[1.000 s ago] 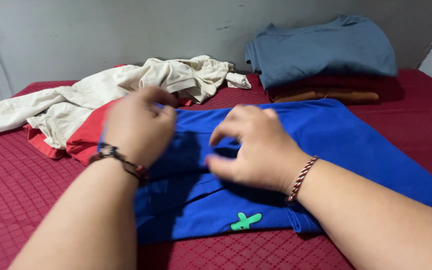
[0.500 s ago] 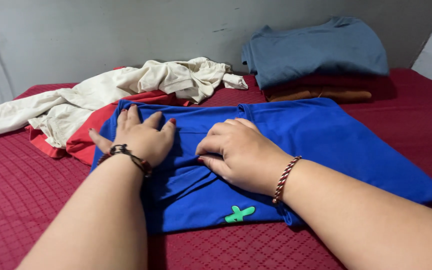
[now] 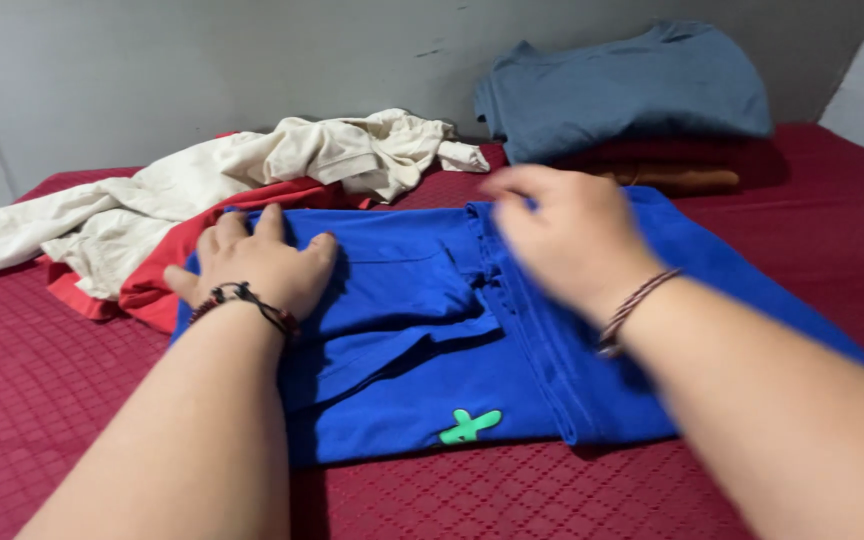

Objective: The person is folding a blue t-shirt on a bed.

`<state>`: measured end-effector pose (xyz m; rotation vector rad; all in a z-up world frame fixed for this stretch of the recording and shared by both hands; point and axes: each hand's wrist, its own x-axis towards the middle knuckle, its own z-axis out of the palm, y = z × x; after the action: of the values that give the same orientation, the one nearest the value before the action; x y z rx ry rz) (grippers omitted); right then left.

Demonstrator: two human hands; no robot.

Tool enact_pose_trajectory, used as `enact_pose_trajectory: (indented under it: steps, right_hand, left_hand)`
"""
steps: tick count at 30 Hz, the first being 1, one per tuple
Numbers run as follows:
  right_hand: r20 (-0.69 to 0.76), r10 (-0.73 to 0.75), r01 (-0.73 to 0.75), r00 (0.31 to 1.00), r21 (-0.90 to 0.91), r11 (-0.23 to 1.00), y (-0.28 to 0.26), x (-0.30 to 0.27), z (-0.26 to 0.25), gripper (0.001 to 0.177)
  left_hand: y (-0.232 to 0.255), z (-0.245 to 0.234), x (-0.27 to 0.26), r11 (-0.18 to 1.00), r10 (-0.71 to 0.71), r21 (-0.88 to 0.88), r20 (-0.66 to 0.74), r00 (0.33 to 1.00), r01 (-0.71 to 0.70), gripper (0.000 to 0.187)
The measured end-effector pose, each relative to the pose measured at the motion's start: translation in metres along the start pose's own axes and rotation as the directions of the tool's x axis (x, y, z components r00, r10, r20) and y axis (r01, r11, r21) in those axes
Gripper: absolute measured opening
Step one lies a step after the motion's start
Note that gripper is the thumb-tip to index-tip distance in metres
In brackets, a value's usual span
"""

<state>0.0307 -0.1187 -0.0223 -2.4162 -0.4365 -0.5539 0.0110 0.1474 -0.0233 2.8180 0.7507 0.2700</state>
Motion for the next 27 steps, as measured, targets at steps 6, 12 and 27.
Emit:
enact_pose_trajectory:
  steps: [6,12,27]
  right_hand:
    - [0.279,0.258,-0.123,0.925,-0.424,0.898,0.035,0.014,0.01,0.056]
    - [0.406,0.337,-0.158,0.85,-0.415,0.896,0.067,0.023,0.01,0.064]
    - [0.414,0.307,-0.033,0.857,-0.55,0.835,0.111,0.024,-0.034,0.065]
  left_hand:
    - [0.018,-0.003,-0.021,0.962,0.235,-0.12,-0.086,0.968,-0.244,0.069]
    - [0.041,0.004,-0.032,0.913,0.396,0.012,0.217,0.892,-0.408,0.064]
    - [0.129,0.045,0.025,0.718,0.465,0.292,0.473,0.748,-0.631,0.08]
